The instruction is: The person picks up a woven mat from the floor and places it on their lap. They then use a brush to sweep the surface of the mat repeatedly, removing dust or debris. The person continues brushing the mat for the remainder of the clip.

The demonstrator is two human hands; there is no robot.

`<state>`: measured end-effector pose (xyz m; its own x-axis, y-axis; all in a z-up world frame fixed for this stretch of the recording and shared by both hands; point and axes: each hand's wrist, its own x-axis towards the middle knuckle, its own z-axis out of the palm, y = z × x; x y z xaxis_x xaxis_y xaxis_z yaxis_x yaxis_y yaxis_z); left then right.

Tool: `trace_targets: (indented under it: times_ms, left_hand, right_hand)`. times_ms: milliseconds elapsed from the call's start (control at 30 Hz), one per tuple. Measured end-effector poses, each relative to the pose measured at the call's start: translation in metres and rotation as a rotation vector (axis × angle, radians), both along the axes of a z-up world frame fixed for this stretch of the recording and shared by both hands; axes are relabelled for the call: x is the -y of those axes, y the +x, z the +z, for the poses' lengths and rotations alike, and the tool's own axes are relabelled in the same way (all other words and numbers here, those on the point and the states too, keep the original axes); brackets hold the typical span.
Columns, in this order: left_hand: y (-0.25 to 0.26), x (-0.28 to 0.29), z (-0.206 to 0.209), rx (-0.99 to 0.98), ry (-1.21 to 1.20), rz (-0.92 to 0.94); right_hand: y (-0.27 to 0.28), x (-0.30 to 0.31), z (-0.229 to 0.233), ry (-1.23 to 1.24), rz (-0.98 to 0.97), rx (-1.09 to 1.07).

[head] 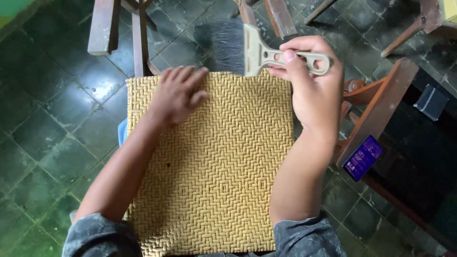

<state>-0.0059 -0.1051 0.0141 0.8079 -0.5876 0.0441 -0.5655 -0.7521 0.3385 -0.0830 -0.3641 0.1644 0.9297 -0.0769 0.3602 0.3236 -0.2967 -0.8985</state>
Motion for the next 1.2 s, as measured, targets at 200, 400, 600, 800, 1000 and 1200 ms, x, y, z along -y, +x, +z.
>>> trace_targets:
  times_ms: [200, 400, 600, 800, 1000, 1200]
  left_hand:
    - [0.048, -0.080, -0.092, 0.238, 0.123, 0.052]
    - [0.076, -0.085, -0.044, -0.460, 0.227, 0.294]
    - [0.055, -0.080, 0.022, -0.773, 0.013, 0.429]
    - [0.066, -0.079, 0.038, -1.131, -0.130, 0.385]
    - [0.030, -0.058, 0.046, -0.355, 0.028, 0.342]
    - [-0.026, -0.039, 0.028, -0.210, -0.145, -0.225]
  right_hand:
    - [0.016, -0.030, -0.018, 0.141, 0.344, -0.054]
    - [0.028, -0.072, -0.045, 0.155, 0.705, -0.189]
    - [0.043, -0.065, -0.065, 0.021, 0.622, -0.337]
    - [0.053, -0.053, -0.074, -0.413, 0.073, 0.141]
    - [0.051, -0.033, -0.060, -0.160, 0.104, 0.178]
    - [0.048, -0.033, -0.049, -0.171, 0.036, 0.206]
